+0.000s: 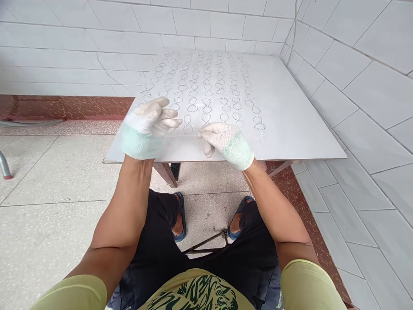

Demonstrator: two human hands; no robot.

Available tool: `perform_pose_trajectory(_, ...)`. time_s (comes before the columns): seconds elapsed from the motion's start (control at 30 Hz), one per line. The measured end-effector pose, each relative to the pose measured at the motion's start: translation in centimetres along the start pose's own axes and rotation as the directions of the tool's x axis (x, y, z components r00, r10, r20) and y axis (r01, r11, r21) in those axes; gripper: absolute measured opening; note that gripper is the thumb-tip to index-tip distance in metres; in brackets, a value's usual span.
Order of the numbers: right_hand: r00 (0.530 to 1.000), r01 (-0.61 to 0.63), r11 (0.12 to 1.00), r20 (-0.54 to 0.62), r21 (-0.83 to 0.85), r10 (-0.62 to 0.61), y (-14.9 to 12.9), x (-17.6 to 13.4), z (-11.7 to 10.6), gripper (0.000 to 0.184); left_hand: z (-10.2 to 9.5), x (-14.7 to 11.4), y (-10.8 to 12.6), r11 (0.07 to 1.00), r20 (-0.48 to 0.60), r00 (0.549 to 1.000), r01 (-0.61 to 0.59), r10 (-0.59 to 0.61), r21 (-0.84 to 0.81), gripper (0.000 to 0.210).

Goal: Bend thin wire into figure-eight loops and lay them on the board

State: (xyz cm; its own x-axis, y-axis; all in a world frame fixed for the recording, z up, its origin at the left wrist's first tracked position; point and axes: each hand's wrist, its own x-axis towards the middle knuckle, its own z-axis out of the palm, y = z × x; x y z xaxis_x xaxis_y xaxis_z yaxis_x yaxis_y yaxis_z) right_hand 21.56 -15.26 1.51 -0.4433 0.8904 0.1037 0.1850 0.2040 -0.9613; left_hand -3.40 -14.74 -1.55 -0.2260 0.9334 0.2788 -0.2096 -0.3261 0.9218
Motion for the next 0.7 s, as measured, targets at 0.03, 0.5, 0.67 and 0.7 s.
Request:
perform_pose_trajectory(0.03, 1.0, 0.001, 1.0, -0.009, 0.003, -0.001, 0.0, 0.1, 0.0, 0.018, 0.2, -0.1, 0.0, 1.0, 0.029, 0.999, 0.014, -0.014, -0.005, 0.038)
perform_pose_trajectory(0.5, 0.998, 0.008, 0.999, -0.064, 0.033, -0.006, 1.5, 1.3, -1.9, 0.033, 1.8, -1.3, -0.7, 0.994, 0.013, 0.996, -0.088, 0.087, 0.071, 0.03)
perform_pose_trajectory(0.67, 0.998, -0.004, 0.998, -0.068, -0.061, 0.0, 1.4, 1.1, -1.0, 0.025, 2.4, -2.2, -0.6, 0.978, 0.043, 0.995, -0.101, 0.095, 0.182, 0.028)
perform_pose_trajectory(0.7, 0.997, -0.003, 0.997, -0.077, -0.077, -0.003, 1.4, 1.1, -0.9, 0.027, 2.5, -2.4, -0.5, 0.976, 0.052, 0.995, -0.098, 0.09, 0.196, 0.029)
